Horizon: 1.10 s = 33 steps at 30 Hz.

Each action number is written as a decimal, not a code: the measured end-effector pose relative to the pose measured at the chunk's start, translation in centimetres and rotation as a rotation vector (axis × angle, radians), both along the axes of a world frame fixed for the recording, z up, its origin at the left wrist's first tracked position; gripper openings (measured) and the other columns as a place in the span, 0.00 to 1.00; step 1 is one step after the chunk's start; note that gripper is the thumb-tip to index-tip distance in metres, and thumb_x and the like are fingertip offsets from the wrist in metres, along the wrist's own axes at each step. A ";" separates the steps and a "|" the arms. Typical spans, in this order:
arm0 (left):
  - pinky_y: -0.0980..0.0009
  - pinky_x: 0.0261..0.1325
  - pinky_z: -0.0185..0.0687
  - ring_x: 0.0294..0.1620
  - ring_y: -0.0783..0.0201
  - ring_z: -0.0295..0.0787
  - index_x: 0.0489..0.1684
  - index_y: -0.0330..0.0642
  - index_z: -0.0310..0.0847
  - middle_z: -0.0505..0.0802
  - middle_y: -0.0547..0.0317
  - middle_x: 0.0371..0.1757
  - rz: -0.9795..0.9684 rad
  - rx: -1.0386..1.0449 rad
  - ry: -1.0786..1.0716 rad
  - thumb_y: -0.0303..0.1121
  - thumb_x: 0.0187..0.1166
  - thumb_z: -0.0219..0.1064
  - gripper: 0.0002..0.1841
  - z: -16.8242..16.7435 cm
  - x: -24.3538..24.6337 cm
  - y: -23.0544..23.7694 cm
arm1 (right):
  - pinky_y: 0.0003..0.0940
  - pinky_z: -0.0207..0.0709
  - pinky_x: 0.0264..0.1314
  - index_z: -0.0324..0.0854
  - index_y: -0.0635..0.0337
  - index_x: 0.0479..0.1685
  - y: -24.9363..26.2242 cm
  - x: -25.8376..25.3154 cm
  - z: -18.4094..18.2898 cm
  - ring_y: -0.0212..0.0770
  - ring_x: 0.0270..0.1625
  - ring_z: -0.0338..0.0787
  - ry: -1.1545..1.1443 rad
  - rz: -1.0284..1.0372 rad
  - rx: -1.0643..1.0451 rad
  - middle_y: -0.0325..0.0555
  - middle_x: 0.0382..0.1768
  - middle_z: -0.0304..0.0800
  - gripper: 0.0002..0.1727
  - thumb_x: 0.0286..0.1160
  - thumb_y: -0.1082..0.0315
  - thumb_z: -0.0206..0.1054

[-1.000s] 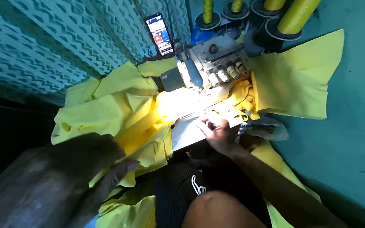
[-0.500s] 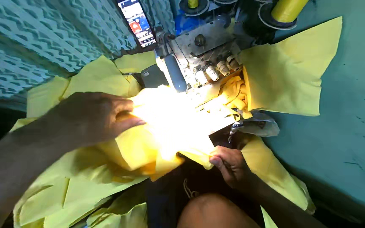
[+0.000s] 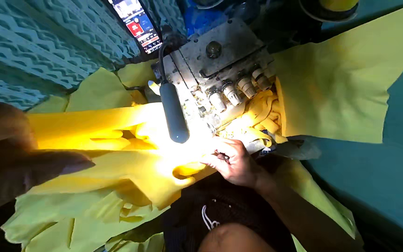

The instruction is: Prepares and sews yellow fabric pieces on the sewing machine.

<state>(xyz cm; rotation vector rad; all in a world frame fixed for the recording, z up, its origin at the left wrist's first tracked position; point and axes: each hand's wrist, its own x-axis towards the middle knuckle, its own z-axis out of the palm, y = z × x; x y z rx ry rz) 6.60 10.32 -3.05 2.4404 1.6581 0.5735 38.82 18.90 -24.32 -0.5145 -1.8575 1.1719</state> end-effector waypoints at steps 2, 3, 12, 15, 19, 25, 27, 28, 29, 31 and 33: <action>0.87 0.39 0.73 0.34 0.80 0.81 0.31 0.39 0.79 0.83 0.61 0.29 -0.043 0.079 -0.041 0.42 0.73 0.77 0.16 -1.0 -0.3 1.0 | 0.19 0.75 0.36 0.84 0.66 0.28 0.2 -0.1 -0.1 0.26 0.31 0.81 0.006 0.000 0.000 0.44 0.28 0.86 0.13 0.77 0.65 0.73; 0.89 0.35 0.71 0.30 0.82 0.80 0.28 0.41 0.79 0.83 0.64 0.27 -0.062 0.111 -0.033 0.46 0.69 0.79 0.18 -1.1 -0.2 1.7 | 0.19 0.75 0.36 0.84 0.66 0.28 0.2 -0.1 -0.2 0.26 0.31 0.80 0.002 -0.006 0.003 0.43 0.28 0.85 0.13 0.77 0.66 0.72; 0.80 0.33 0.67 0.27 0.82 0.75 0.18 0.51 0.76 0.79 0.72 0.22 0.056 -0.121 0.184 0.56 0.66 0.77 0.22 2.3 3.7 4.5 | 0.20 0.76 0.37 0.84 0.66 0.28 0.0 -0.5 -0.6 0.26 0.31 0.81 0.025 -0.020 -0.016 0.44 0.27 0.85 0.11 0.75 0.68 0.72; 0.77 0.37 0.70 0.30 0.80 0.76 0.22 0.53 0.80 0.80 0.73 0.25 0.041 -0.073 0.230 0.61 0.69 0.73 0.23 1.4 3.6 4.3 | 0.21 0.77 0.39 0.83 0.67 0.28 0.2 -0.6 -0.3 0.27 0.32 0.82 0.024 -0.021 -0.025 0.45 0.28 0.85 0.11 0.75 0.69 0.72; 0.65 0.36 0.71 0.27 0.67 0.81 0.19 0.43 0.81 0.84 0.63 0.22 0.022 -0.275 0.195 0.43 0.66 0.77 0.15 1.7 5.7 4.4 | 0.20 0.74 0.37 0.82 0.66 0.27 0.3 -0.7 0.0 0.26 0.31 0.79 0.015 -0.019 -0.042 0.43 0.27 0.83 0.11 0.76 0.69 0.71; 0.57 0.15 0.69 0.15 0.61 0.80 0.24 0.58 0.85 0.80 0.68 0.15 -0.067 -0.065 0.597 0.69 0.78 0.50 0.29 -2.1 3.6 4.1 | 0.20 0.74 0.37 0.83 0.65 0.28 0.5 -1.1 0.3 0.26 0.31 0.79 -0.023 -0.030 -0.045 0.42 0.26 0.83 0.11 0.75 0.68 0.70; 0.50 0.20 0.75 0.21 0.57 0.84 0.23 0.59 0.84 0.82 0.63 0.18 0.062 -0.194 0.736 0.70 0.78 0.53 0.29 0.4 2.8 4.9 | 0.21 0.78 0.40 0.86 0.66 0.30 0.7 -1.5 0.6 0.26 0.32 0.84 -0.055 -0.061 -0.076 0.42 0.27 0.87 0.09 0.73 0.69 0.69; 0.51 0.20 0.71 0.20 0.57 0.83 0.20 0.57 0.83 0.81 0.62 0.17 0.116 -0.261 0.725 0.66 0.78 0.59 0.26 2.0 3.1 5.2 | 0.21 0.79 0.40 0.87 0.65 0.30 0.7 -1.6 0.7 0.25 0.32 0.84 -0.068 -0.071 -0.099 0.41 0.27 0.87 0.09 0.73 0.68 0.69; 0.54 0.22 0.72 0.22 0.61 0.82 0.21 0.58 0.84 0.81 0.64 0.19 0.154 -0.338 0.667 0.63 0.78 0.64 0.23 3.6 3.4 5.0 | 0.22 0.79 0.40 0.87 0.64 0.30 0.8 -1.8 0.8 0.25 0.32 0.84 -0.073 -0.076 -0.119 0.40 0.26 0.86 0.09 0.73 0.68 0.69; 0.65 0.27 0.78 0.26 0.73 0.81 0.26 0.59 0.87 0.84 0.73 0.25 0.100 -0.347 0.452 0.59 0.76 0.68 0.17 5.6 3.5 2.7 | 0.23 0.80 0.40 0.88 0.62 0.32 0.9 -1.9 1.2 0.25 0.33 0.85 -0.087 -0.116 -0.120 0.38 0.28 0.88 0.08 0.74 0.67 0.69; 0.72 0.33 0.78 0.30 0.77 0.81 0.23 0.56 0.86 0.85 0.75 0.27 0.065 -0.104 0.241 0.56 0.74 0.67 0.17 5.0 4.0 -1.8 | 0.24 0.82 0.39 0.91 0.60 0.38 0.6 -2.0 2.1 0.26 0.32 0.86 -0.102 -0.210 -0.013 0.38 0.31 0.90 0.07 0.75 0.67 0.68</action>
